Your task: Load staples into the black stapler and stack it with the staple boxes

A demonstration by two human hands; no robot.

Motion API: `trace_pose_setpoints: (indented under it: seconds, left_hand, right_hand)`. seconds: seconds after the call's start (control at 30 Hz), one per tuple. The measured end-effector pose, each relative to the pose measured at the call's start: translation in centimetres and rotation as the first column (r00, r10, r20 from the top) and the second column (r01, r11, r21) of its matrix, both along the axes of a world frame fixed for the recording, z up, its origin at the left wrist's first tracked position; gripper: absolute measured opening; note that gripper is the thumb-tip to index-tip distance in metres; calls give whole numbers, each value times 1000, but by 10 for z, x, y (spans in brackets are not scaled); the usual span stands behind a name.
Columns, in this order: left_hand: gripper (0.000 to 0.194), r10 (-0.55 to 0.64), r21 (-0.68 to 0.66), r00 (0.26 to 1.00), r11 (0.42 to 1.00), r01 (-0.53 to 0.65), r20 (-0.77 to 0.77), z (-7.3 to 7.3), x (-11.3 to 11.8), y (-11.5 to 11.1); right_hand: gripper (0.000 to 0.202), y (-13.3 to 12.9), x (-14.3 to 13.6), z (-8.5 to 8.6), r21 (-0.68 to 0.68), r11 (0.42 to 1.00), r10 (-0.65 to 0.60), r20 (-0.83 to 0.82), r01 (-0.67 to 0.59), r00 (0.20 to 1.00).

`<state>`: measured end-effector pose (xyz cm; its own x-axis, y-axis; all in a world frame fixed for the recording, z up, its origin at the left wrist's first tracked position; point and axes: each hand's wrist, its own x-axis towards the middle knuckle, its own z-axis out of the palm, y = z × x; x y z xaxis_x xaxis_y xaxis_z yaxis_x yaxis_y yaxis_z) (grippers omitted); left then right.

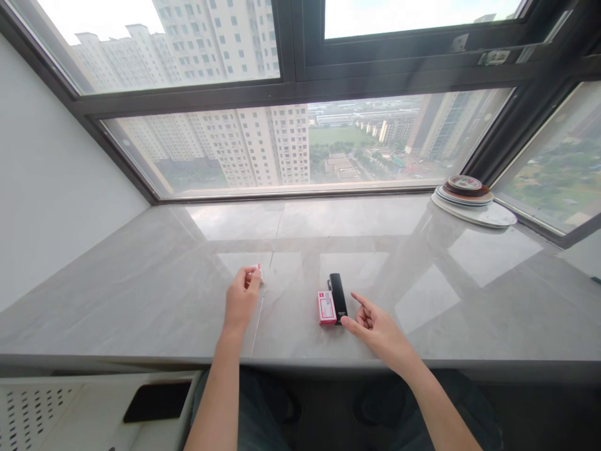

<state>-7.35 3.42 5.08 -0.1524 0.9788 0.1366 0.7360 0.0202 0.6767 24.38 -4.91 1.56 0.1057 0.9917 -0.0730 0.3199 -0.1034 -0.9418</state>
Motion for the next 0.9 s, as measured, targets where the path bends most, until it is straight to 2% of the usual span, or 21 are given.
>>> trace_pose_setpoints:
  seconds: [0.03, 0.07, 0.1, 0.17, 0.27, 0.4, 0.53, 0.63, 0.73, 0.9]
  left_hand:
    - [51, 88, -35, 996, 995, -89, -28, -1, -15, 8]
    - [50, 116, -58, 992, 991, -118, -45, -2, -26, 16]
    - [48, 121, -81, 991, 989, -125, -61, -4, -32, 23]
    - [43, 58, -113, 995, 991, -66, -76, -8, -28, 33]
    - [38, -86, -145, 994, 987, 76, -70, -16, 10, 37]
    - [40, -257, -167, 966, 954, 248, -38, -20, 67, 27]
    - [44, -353, -152, 936, 925, 348, -5, -17, 96, 10]
    - [51, -362, -144, 932, 923, 358, -5, -17, 105, 0]
    - [54, -324, -135, 943, 940, 312, -75, -22, 113, -8]
    - [63, -269, -135, 951, 959, 249, -154, -33, 142, -9]
  right_hand:
    - [88, -3, 0, 2, -26, 999, 40, 12, -39, 999]
    - [93, -4, 0, 4, -66, 994, 90, 11, -89, 996]
    - [96, -4, -1, 6, -105, 985, 135, 10, -133, 991]
    - [99, 0, -4, 10, -135, 978, 168, 62, -158, 984]
    - [97, 7, -9, 16, -145, 969, 222, 176, -198, 959]
    - [76, 12, -17, 23, -88, 963, 267, 214, -253, 940]
    - [67, 14, -23, 26, -54, 958, 286, 227, -281, 931]
    - [64, 15, -26, 24, -54, 960, 280, 265, -276, 923]
    - [59, 16, -25, 24, -43, 955, 295, 258, -294, 920]
    - [54, 20, -5, 31, -38, 940, 337, 228, -338, 913]
